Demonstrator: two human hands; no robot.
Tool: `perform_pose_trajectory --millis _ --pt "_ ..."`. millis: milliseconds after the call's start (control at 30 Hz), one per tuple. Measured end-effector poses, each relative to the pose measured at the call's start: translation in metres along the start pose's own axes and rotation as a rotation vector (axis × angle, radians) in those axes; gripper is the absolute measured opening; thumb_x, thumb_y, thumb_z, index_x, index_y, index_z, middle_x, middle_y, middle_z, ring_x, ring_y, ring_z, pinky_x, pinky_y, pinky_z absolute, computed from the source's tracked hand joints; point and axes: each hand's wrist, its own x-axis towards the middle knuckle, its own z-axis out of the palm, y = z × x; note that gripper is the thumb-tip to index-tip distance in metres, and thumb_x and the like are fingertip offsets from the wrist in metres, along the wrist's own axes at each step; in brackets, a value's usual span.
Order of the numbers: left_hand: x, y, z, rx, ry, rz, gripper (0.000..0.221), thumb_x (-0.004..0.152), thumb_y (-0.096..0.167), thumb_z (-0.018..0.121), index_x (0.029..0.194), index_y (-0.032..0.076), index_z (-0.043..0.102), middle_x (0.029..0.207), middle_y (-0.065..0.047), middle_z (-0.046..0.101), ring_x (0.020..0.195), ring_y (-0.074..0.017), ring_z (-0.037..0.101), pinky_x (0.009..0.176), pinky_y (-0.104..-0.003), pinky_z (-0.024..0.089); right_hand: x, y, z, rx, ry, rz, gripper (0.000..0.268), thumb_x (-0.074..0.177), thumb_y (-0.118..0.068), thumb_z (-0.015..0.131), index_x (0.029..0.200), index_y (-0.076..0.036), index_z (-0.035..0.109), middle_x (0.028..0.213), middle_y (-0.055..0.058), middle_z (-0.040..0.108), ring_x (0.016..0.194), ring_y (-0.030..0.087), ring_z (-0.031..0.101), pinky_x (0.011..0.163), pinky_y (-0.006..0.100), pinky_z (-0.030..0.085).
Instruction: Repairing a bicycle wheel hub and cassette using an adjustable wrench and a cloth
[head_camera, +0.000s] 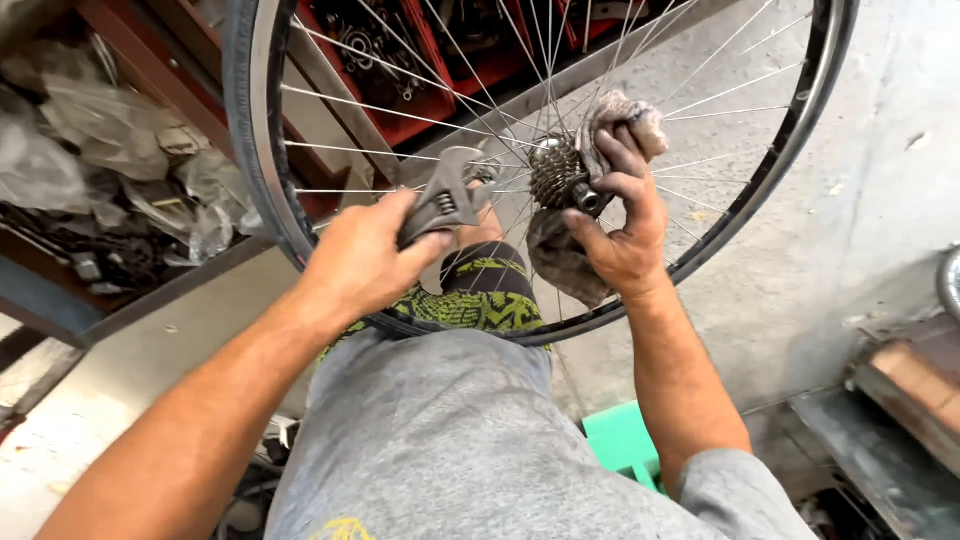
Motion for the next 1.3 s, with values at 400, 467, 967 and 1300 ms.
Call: perform_pose_trajectory --millis 400,467,967,1300 --pt "-0.014 -0.02 -0.006 -0.048 0.056 -0.058 0.043 0.095 0.041 0.071 0.123 0.009 0.07 0.085 -0.023 0.077 0.087 -0.0462 0.076 0.079 -0.058 0.057 -0.001 -0.007 0.001 -0.105 0.034 -0.014 0.031 0.099 -0.025 0.082 0.118 -0.004 0.068 0.149 0.022 0.06 0.147 0.044 0.046 0.12 0.054 0.04" --pt "-0.014 -0.024 0.0 -0.038 0.04 -0.045 0.056 0.09 0.044 0.071 0.139 0.015 0.065 0.093 -0.024 0.077 0.097 -0.049 0.074 0.085 -0.062 0.055 -0.002 -0.007 0.001 -0.106 0.043 -0.025 0.032 0.098 -0.024 0.083 0.119 -0.003 0.07 0.147 0.021 0.063 0.147 0.042 0.047 0.12 0.053 0.041" --pt "-0.04 -0.005 0.006 0.089 0.018 -0.078 0.045 0.09 0.051 0.069 0.121 0.018 0.07 0.091 -0.024 0.077 0.099 -0.0495 0.073 0.088 -0.06 0.056 -0.008 0.001 0.014 -0.11 0.186 -0.071 0.037 0.095 -0.028 0.087 0.117 -0.003 0.073 0.138 0.02 0.069 0.137 0.043 0.057 0.114 0.051 0.047" --pt "-0.045 0.006 0.008 0.11 0.007 -0.04 0.048 0.09 0.046 0.068 0.128 0.017 0.066 0.095 -0.027 0.077 0.1 -0.0511 0.072 0.088 -0.062 0.055 -0.009 -0.003 0.02 -0.075 0.214 -0.056 0.035 0.097 -0.026 0.085 0.121 -0.003 0.074 0.141 0.018 0.068 0.141 0.04 0.054 0.118 0.05 0.043"
